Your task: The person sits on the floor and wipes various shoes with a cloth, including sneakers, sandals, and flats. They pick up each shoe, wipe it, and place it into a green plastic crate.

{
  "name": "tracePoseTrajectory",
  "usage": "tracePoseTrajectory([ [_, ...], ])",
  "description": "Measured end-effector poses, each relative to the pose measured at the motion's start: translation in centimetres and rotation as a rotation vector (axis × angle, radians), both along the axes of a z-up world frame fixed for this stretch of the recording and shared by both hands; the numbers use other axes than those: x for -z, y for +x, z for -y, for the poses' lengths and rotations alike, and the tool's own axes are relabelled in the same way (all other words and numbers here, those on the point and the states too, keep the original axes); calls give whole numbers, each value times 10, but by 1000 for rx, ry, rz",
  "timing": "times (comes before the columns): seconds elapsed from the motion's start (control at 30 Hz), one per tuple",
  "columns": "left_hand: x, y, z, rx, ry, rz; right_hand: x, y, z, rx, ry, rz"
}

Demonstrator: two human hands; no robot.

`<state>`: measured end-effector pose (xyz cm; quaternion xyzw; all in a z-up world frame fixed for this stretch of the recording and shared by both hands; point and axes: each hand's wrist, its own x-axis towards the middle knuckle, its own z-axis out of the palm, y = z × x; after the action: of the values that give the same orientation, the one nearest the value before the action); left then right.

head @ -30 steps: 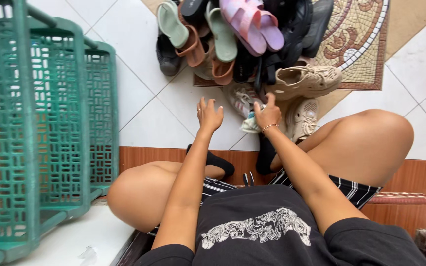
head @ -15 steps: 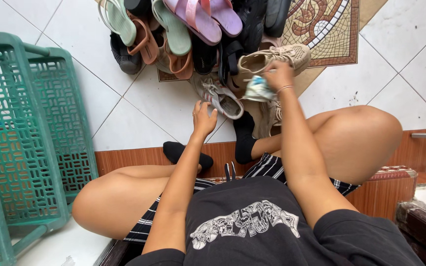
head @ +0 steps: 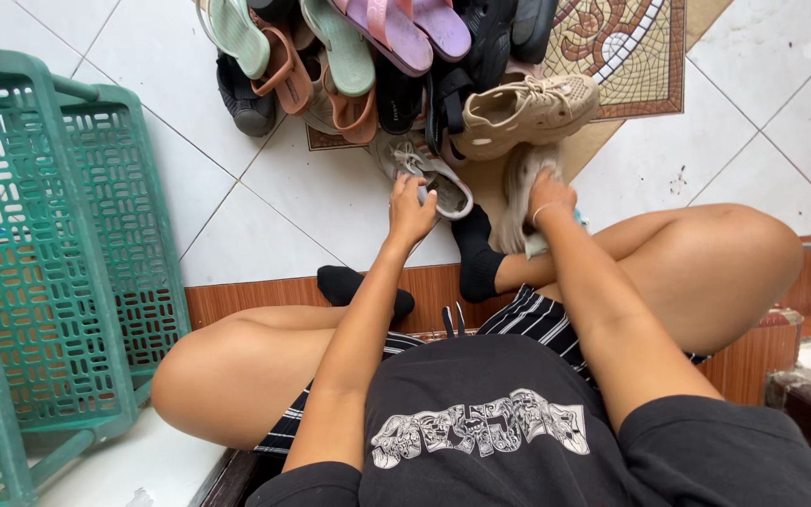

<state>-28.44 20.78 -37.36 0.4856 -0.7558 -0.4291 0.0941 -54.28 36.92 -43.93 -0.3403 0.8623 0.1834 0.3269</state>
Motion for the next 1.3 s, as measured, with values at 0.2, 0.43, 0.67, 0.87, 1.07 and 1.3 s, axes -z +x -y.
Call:
tracePoseTrajectory([
  [0.2, -7, 9, 17, -29, -21, -49, -40, -114, 51, 94, -239, 108],
  [0.43, -22, -12, 16, -72, 3, -151, -97, -117, 63, -25, -276, 20],
  [0.67, -26, -29, 4, 10, 4, -111, -90, 2, 98, -315, -259, -44],
  [0.87, -27, -16, 1, -29, 25, -70, -59, -31, 121, -367, -200, 54],
  [1.07, -11, 20, 24, -89, -40, 15, -41, -158, 82, -67, 55, -80],
  [1.3, -4, 21, 33, -181, -45, -18, -13, -180, 43, 98, -121, -227],
])
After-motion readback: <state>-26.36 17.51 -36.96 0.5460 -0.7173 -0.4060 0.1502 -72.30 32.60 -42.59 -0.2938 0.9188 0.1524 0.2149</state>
